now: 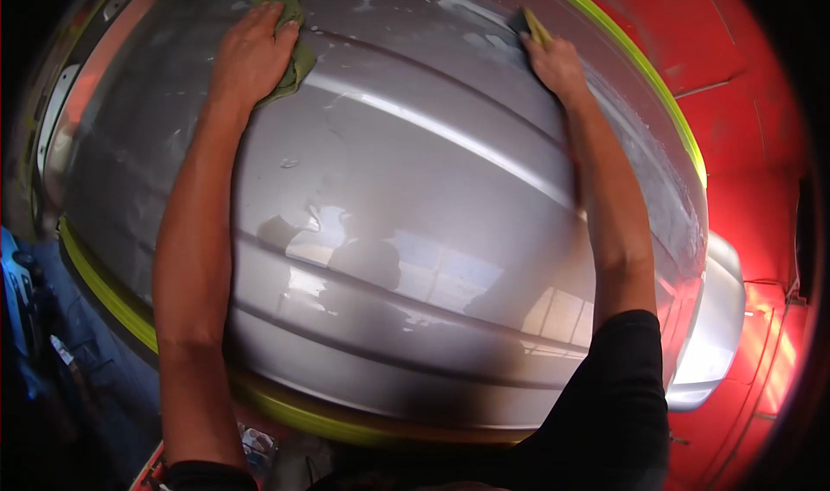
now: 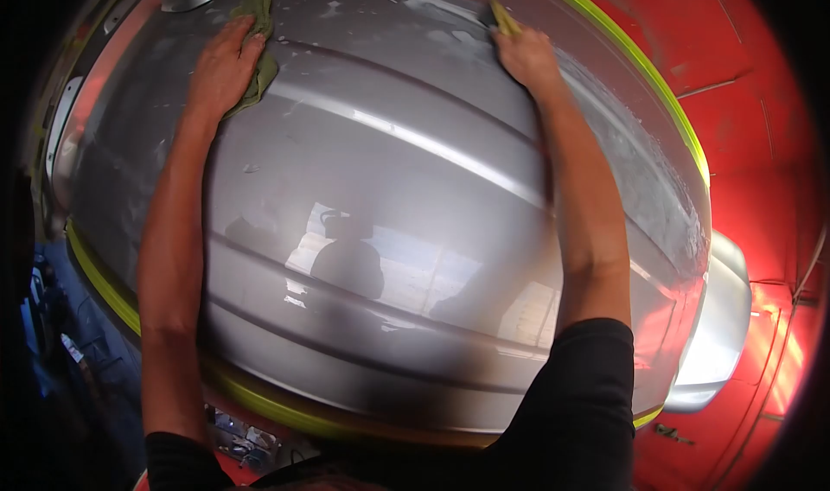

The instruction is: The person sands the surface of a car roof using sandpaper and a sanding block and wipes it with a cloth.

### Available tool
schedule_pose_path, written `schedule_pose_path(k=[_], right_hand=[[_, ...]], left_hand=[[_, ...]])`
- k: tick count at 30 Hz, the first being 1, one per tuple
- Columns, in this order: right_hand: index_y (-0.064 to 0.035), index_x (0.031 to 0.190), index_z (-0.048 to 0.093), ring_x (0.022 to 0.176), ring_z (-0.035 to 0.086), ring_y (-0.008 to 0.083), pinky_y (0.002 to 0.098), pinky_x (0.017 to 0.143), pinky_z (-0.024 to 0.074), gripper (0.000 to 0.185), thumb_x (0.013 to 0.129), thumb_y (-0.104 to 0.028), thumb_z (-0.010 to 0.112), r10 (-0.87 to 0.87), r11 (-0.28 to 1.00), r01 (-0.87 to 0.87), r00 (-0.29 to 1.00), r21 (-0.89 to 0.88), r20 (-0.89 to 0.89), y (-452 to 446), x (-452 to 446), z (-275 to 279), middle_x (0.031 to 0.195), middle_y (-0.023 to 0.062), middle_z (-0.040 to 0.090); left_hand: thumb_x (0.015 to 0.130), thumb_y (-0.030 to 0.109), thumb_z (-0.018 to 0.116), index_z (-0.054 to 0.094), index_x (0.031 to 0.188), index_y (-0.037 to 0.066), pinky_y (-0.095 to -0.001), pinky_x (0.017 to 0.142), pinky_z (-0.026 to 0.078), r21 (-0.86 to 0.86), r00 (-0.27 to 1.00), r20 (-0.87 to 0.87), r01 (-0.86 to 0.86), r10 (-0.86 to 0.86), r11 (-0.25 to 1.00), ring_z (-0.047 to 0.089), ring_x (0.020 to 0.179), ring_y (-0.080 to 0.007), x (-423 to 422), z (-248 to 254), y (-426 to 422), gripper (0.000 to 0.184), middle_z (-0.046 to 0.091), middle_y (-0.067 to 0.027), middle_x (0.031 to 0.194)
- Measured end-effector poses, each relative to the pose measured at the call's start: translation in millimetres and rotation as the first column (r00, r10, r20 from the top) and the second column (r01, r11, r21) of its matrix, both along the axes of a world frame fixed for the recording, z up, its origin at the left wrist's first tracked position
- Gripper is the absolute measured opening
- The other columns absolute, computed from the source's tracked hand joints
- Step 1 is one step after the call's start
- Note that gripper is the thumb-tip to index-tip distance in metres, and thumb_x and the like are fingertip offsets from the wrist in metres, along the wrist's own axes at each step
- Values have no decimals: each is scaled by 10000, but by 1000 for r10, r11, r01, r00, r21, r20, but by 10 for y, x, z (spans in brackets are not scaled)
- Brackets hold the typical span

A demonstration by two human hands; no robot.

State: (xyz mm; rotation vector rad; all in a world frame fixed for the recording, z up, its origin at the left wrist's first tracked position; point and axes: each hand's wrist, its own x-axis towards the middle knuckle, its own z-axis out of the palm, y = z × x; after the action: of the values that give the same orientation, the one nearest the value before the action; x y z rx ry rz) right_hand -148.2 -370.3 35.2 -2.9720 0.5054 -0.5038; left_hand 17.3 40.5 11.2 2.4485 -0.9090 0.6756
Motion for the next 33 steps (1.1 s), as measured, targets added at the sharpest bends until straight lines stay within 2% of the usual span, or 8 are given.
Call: schedule_pose_path(k=[3,9,11,16,18,25,28,33], right_hand=[[-22,1163,678,968,640,490,527,885,498,503,975,-451,494,-204,979,202,977,37,60,-605,-614,-47,925,326,671],[-91,1108,702,946,643,488,533,859,502,463,989,-473,469,237,962,-246,968,-117,-85,419,944,-120,959,326,662],[54,919,678,823,673,481,532,760,550,424,947,-317,473,199,973,-194,980,-125,27,593,1167,-142,833,325,660],[-64,1149,690,975,631,513,525,889,502,487,986,-476,487,-73,997,75,996,-24,45,-360,-71,-133,932,340,663],[18,990,693,917,656,485,537,863,513,471,967,-412,502,-248,968,248,969,-22,17,-556,-446,-31,901,303,678],[-100,1050,706,888,659,458,517,799,538,382,1006,-371,442,154,963,-152,988,-221,-7,32,949,-247,861,270,673],[-87,1008,713,929,667,437,555,856,517,376,985,-361,456,-40,998,39,999,-51,-25,-35,522,-108,921,281,677],[-119,985,742,808,688,437,550,760,548,367,1002,-347,454,-253,924,235,967,-302,-23,-1132,-883,-150,794,261,680]], left_hand=[[969,353,482,595,1291,-43,-418,1106,384,20,999,-19,-44,45,999,516,1294,-358,-10,-12,-5,522,572,-215,1368],[973,384,491,582,1324,-8,-408,1115,371,0,997,-73,-15,15,1000,492,1324,-347,-16,-6,15,534,556,-201,1393],[967,379,493,595,1306,-19,-410,1112,377,-46,998,-64,-15,12,999,501,1315,-345,-32,56,9,532,562,-204,1384],[973,383,475,591,1310,-19,-415,1112,376,6,1000,-30,-1,1,1000,499,1316,-348,-8,36,35,538,563,-202,1384],[974,386,469,588,1309,-24,-414,1111,376,32,999,-36,-23,24,999,498,1316,-348,-17,13,11,543,565,-199,1383],[974,384,468,589,1301,-29,-417,1108,378,-38,997,-74,12,-15,999,493,1316,-360,-11,26,-4,541,566,-211,1375],[980,379,464,586,1309,-21,-418,1106,378,-56,993,-115,12,-18,998,488,1321,-364,-64,61,11,532,558,-216,1383],[990,377,459,563,1342,-8,-410,1123,359,46,998,-61,3,0,999,478,1335,-356,-26,64,-7,532,535,-213,1410]])
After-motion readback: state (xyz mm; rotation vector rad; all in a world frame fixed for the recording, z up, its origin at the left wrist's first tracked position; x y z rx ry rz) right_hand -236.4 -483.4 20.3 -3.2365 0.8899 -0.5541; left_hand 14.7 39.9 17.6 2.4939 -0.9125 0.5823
